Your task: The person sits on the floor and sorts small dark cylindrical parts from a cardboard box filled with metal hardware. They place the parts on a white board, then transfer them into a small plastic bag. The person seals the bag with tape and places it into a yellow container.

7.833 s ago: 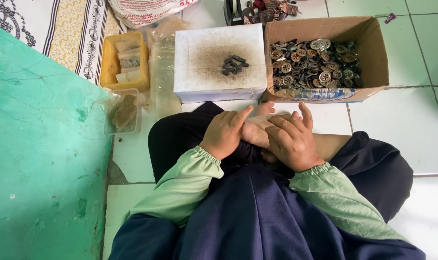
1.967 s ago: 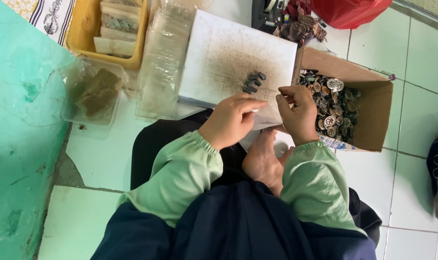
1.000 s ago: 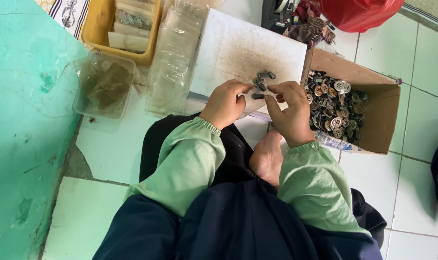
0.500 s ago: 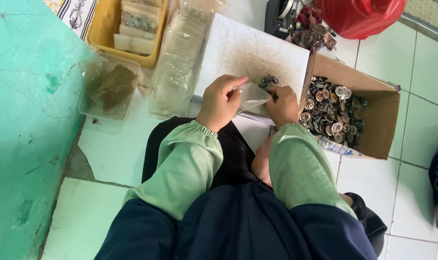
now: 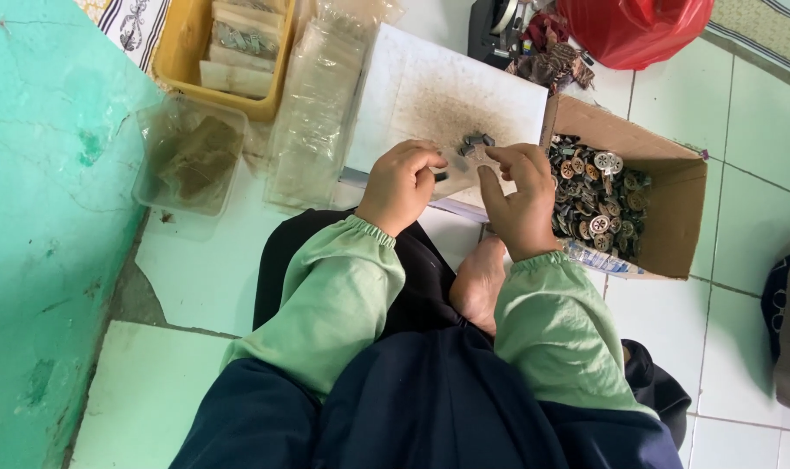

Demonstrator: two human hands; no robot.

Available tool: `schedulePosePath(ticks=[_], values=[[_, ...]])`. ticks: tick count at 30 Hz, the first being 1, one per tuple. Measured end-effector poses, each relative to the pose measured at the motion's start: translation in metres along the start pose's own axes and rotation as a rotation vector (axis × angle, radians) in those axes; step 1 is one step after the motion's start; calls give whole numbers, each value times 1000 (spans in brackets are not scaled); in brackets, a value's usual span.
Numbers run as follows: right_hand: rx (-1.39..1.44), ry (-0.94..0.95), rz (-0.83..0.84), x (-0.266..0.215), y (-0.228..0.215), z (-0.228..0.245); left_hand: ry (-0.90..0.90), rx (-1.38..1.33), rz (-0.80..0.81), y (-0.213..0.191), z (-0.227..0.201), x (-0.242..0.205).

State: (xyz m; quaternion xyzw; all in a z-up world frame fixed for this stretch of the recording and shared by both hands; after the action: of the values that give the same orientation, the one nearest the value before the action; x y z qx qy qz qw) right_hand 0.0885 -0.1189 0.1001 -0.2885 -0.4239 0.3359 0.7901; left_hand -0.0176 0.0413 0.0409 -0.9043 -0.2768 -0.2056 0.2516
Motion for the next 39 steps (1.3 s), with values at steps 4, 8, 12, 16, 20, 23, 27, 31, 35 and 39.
schedulePosePath(ticks=[4,8,12,16,20,23,27,31,35,39], values=[[60,248,1,-30,28,-64,-19,-99,-43,-27,-40,-1],[-169,226,201,-38,68,-105,57,-208,-70,-50,-75,6],[-285,400,312,-40,73,-96,-67,-68,-64,-26,-14,-4],[-50,443,126,-33,62,-79,-111,-72,-67,-33,-20,-1],[-105,-3,-201,3,12,-4,-148,-50,-51,-24,-17,-3],[-179,-180,-105,16,-1,25,-107,-19,-38,-19,-22,-6],[-123,-173,-2,15,-6,33,-89,4,-26,-21,-11,-16],[-31,-54,-67,-4,0,-32,-52,-67,-75,-59,-65,5],[6,345,-106,-26,9,-79,127,-202,-217,-81,-131,38],[-155,459,78,-28,26,-112,214,-234,-253,-79,-146,57]])
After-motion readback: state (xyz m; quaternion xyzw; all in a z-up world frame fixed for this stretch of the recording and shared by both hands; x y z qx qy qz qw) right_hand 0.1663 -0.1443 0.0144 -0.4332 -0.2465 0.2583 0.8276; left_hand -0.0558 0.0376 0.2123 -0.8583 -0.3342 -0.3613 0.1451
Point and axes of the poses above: each hand's wrist, its own x-axis towards the middle knuckle, its own y-axis out of the palm, z = x × y, the point moved 1 cm from there along x, towards the middle knuckle, and after that the axes turned 11 degrees about z, right-handed, at the moved point
